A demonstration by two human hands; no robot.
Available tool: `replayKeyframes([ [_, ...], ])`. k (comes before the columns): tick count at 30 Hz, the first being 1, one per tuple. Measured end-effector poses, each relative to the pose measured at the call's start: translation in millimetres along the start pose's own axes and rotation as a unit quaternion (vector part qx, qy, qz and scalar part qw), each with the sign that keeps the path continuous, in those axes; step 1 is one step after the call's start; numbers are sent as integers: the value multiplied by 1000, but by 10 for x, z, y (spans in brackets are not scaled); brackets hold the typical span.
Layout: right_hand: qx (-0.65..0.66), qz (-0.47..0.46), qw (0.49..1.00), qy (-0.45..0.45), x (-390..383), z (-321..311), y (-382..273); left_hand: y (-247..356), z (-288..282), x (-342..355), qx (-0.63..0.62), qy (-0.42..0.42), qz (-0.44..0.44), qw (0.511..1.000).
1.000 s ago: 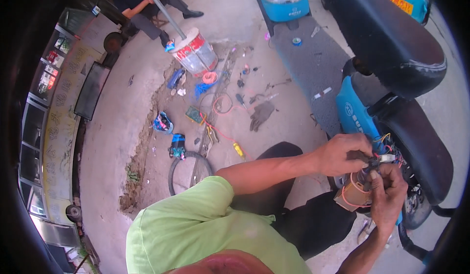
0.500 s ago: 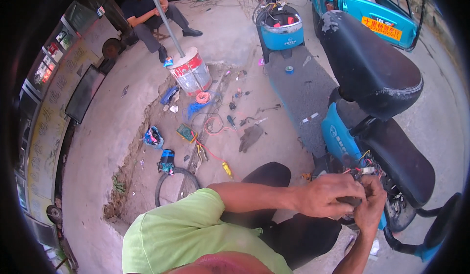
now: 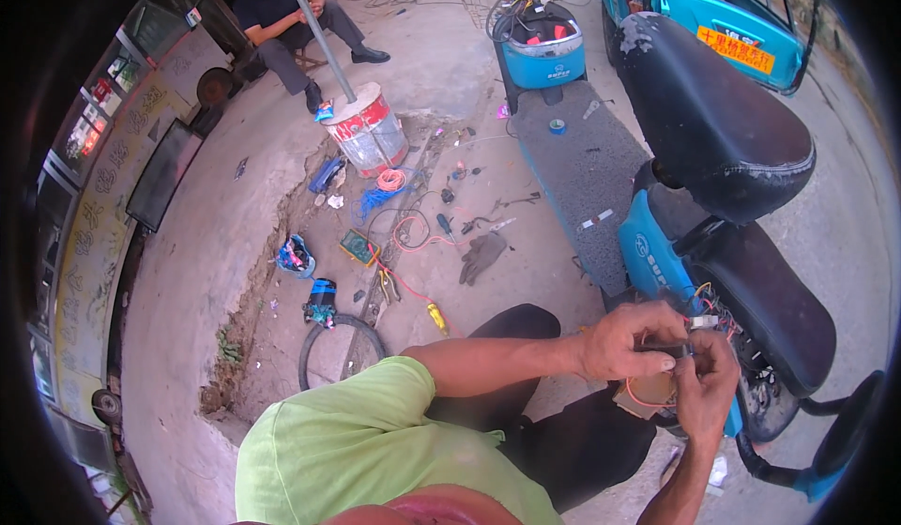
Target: The person repairs the electrical wiring and body of an electric scooter using a screwdriver and tape. The person connects wires, applies tape to the connections, and secures a component inside the scooter body before closing the seat.
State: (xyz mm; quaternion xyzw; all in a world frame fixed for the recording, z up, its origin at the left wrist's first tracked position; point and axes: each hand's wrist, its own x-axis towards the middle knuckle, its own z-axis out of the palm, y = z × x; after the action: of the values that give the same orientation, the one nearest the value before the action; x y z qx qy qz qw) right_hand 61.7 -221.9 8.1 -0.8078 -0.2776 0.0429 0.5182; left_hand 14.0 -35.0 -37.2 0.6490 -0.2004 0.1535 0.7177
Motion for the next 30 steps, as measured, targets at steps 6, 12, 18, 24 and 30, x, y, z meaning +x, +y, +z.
replayKeyframes([
  [6,-33,-64,997,31,-56,-16,105,-136,-3,5,-66,-5,-23,998],
  [12,-53,-95,992,61,-21,35,102,5,0,62,-48,-14,7,999],
  [18,-1,-7,999,53,172,-198,-183,266,34,211,-4,-30,118,993],
  [24,-40,-23,999,14,-29,-140,216,-78,55,118,114,-27,75,990],
  [30,128,72,989,-24,-13,-162,122,-226,-58,15,44,-10,30,999],
])
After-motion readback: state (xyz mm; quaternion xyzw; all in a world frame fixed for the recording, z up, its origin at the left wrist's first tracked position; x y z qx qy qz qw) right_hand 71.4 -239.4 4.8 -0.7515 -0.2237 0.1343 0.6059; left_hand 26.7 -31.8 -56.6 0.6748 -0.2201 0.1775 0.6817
